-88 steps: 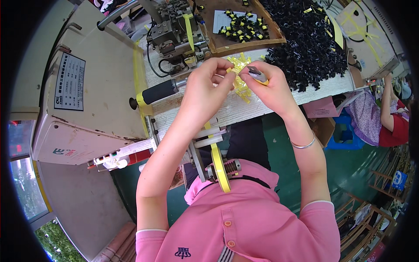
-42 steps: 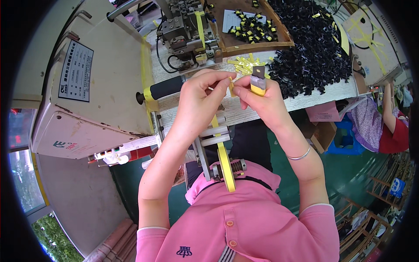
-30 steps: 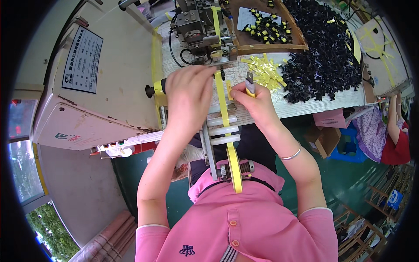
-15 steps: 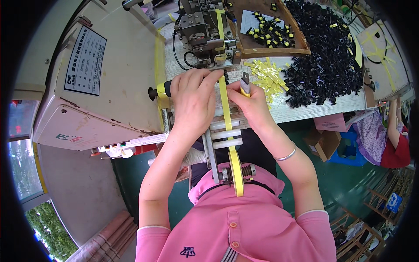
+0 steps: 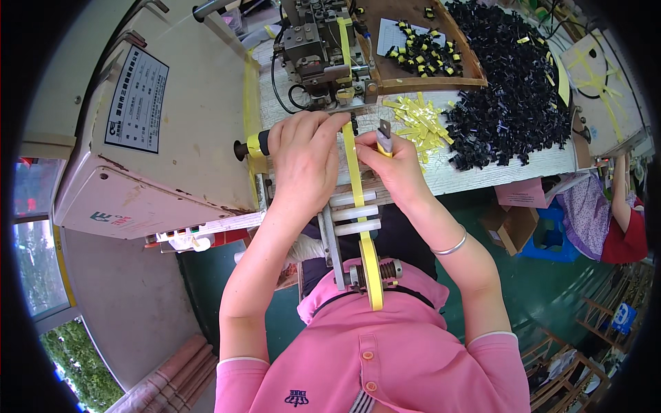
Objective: Assemble small electrical components and cables using an assembly machine at a workstation.
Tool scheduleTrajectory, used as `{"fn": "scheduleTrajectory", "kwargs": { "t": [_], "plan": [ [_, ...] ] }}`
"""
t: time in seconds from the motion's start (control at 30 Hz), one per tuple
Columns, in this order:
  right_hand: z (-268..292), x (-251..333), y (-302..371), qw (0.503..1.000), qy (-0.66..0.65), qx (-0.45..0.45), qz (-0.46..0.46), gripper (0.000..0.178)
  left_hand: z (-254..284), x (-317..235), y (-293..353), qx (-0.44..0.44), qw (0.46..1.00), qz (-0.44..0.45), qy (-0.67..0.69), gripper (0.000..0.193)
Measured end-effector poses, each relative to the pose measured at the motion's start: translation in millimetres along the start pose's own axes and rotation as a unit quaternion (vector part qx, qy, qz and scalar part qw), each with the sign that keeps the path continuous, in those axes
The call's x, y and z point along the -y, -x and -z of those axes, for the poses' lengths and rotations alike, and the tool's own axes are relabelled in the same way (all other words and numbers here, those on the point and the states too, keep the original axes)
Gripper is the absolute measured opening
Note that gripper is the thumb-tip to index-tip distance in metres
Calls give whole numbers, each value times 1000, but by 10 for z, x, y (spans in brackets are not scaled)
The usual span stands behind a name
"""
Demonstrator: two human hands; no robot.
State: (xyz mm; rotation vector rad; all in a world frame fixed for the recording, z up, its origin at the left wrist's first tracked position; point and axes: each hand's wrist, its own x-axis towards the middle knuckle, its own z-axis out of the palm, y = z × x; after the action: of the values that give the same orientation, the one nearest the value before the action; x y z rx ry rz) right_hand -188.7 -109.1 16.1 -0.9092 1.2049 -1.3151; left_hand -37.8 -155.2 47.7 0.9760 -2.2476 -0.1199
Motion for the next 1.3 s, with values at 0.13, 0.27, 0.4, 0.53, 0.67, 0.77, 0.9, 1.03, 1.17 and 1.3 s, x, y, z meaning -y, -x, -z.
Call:
{"fn": "scheduleTrajectory", "kwargs": {
  "t": [0.13,0.27,0.4,0.53,0.67,0.77,0.9,1.03,1.17,1.3],
  "plan": [
    [-15,44,17,1000,-2,1,-3,9,-3,-2,-21,-8,1000,10,4,30],
    [7,112,52,1000,5,7,1,11,30,-35,-79,2,1000,29,-2,21],
    [34,122,64,999,46,-15,15,12,79,6,-251,49,997,60,13,20],
    [62,186,18,991,107,-54,56,11,169,51,-398,216,951,193,111,19],
    [69,188,-53,989,119,-47,74,9,107,84,-329,16,1000,-24,4,17],
    [100,180,-76,985,142,-62,73,10,303,-191,-201,-28,995,9,101,17],
    [49,260,-76,991,56,-97,72,14,966,-716,-206,-21,834,79,546,9],
    [156,294,-66,991,79,-89,65,16,1020,-628,-162,-39,817,81,570,13],
    [148,275,-41,991,88,-67,73,15,1051,-694,-163,-54,799,75,595,16],
    [148,263,-39,993,74,-67,70,16,1008,-840,-153,-64,772,65,629,20]
  ]
}}
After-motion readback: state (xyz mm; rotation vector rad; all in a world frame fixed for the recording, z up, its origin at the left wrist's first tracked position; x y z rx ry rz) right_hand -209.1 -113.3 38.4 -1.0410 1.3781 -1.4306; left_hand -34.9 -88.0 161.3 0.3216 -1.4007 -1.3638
